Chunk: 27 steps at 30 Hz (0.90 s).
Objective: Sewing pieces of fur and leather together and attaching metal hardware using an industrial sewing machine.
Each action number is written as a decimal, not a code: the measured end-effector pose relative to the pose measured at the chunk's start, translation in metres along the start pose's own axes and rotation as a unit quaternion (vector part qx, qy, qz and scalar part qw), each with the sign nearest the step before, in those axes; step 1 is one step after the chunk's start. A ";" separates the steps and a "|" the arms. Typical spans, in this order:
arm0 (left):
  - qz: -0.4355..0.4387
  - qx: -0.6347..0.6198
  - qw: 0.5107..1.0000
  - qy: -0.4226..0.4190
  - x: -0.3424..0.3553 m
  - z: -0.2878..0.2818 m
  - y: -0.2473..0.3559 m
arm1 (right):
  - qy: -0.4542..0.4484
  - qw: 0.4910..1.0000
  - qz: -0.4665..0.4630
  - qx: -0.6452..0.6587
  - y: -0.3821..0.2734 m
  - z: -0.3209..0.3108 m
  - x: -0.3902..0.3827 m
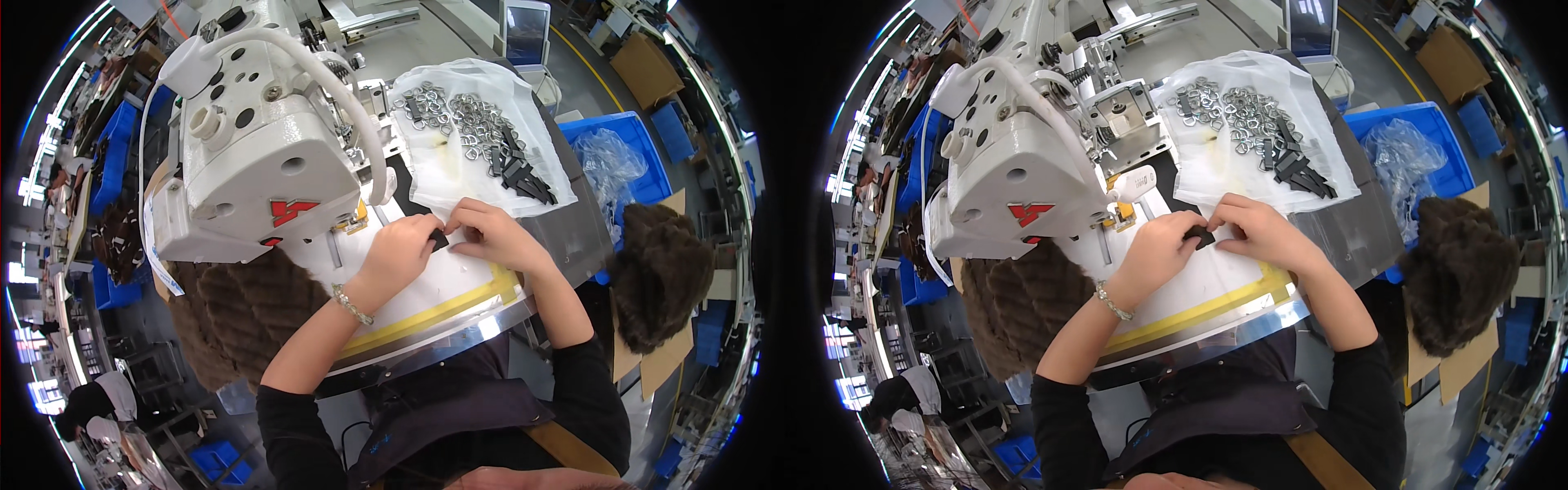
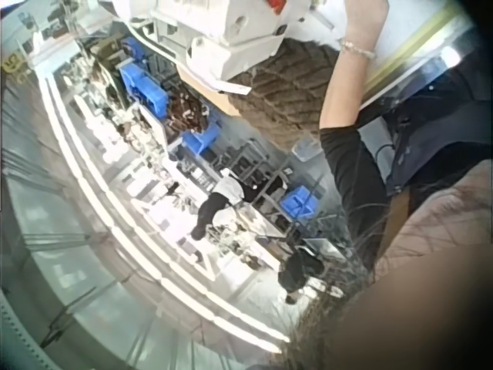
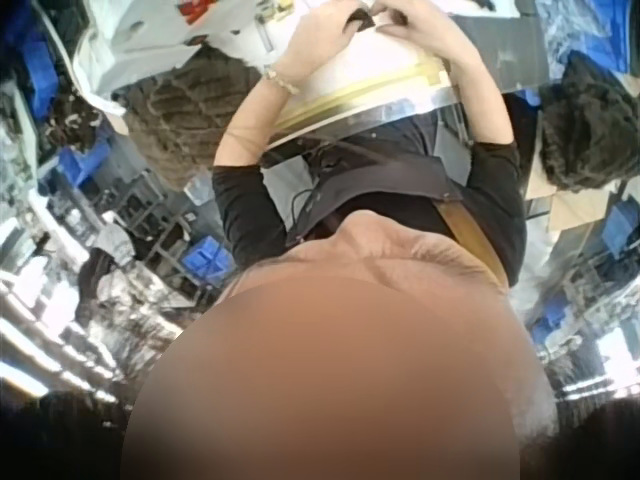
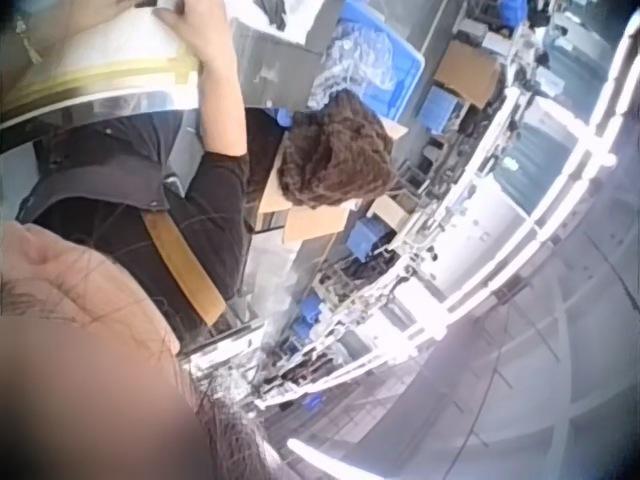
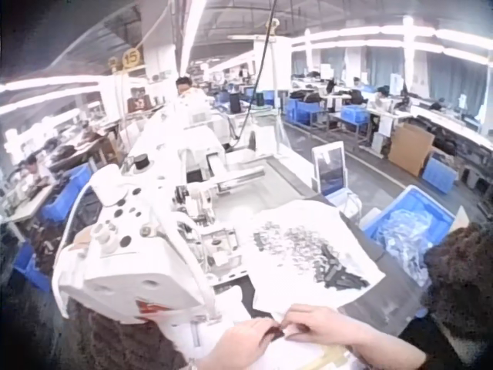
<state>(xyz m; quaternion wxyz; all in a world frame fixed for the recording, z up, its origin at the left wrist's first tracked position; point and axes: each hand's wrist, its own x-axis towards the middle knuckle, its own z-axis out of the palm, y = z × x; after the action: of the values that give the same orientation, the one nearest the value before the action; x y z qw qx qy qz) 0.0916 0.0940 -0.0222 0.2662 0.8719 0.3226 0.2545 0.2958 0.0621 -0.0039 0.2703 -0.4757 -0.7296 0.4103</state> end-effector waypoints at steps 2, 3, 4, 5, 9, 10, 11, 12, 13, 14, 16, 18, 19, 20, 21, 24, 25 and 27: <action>-0.042 -0.060 0.997 -0.010 0.002 -0.006 0.002 | 0.039 0.999 -0.001 0.003 0.005 0.009 0.001; -0.061 -0.066 0.996 -0.006 0.002 -0.008 0.001 | 0.072 0.997 -0.006 0.008 0.007 0.014 0.002; -0.080 -0.071 0.994 -0.001 0.001 -0.010 0.000 | 0.073 0.997 -0.006 0.008 0.007 0.015 0.002; -0.080 -0.071 0.994 -0.001 -0.001 -0.011 -0.001 | 0.084 0.996 0.009 0.008 0.006 0.016 0.003; 0.079 0.157 0.984 0.032 -0.017 -0.030 0.009 | 0.125 0.988 -0.090 -0.007 0.004 0.026 0.002; 0.124 0.240 0.963 -0.002 -0.022 -0.036 0.012 | 0.124 0.988 -0.091 -0.006 0.006 0.028 0.004; 0.122 0.241 0.963 -0.002 -0.027 -0.038 0.010 | 0.109 0.980 -0.157 -0.056 0.007 0.030 0.006; 0.181 0.294 0.938 0.025 -0.031 -0.039 0.007 | 0.095 0.965 -0.222 -0.105 0.009 0.031 0.007; 0.238 0.345 0.907 0.051 -0.036 -0.040 0.005 | 0.070 0.967 -0.215 -0.113 0.010 0.033 0.006; 0.238 0.346 0.906 0.050 -0.041 -0.042 0.004 | 0.071 0.967 -0.216 -0.111 0.007 0.035 0.005; 0.234 0.372 0.898 0.032 -0.053 -0.045 0.003 | 0.039 0.975 -0.202 -0.085 -0.005 0.040 0.009; 0.232 0.381 0.894 0.030 -0.060 -0.046 0.005 | 0.021 0.978 -0.194 -0.078 -0.012 0.046 0.016; 0.232 0.389 0.891 0.029 -0.063 -0.047 0.006 | 0.003 0.980 -0.185 -0.071 -0.014 0.049 0.019; 0.233 0.388 0.891 0.030 -0.066 -0.047 0.009 | -0.015 0.982 -0.175 -0.064 -0.016 0.052 0.023; 0.226 0.387 0.894 0.019 -0.067 -0.047 0.012 | -0.015 0.982 -0.175 -0.064 -0.015 0.055 0.028; 0.232 0.379 0.896 0.009 -0.071 -0.046 0.015 | -0.032 0.978 -0.198 -0.050 -0.008 0.061 0.044; 0.245 0.373 0.895 0.008 -0.072 -0.045 0.015 | -0.044 0.975 -0.213 -0.051 -0.008 0.061 0.049; 0.250 0.377 0.892 0.005 -0.072 -0.046 0.013 | -0.058 0.970 -0.229 -0.053 -0.005 0.062 0.056</action>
<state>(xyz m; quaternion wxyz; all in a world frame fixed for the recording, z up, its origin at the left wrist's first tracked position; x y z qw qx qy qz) 0.0213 0.0484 -0.0004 -0.1563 0.9574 0.1669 0.1763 0.2219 0.0910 -0.0314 0.2885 -0.2846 -0.8546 0.3248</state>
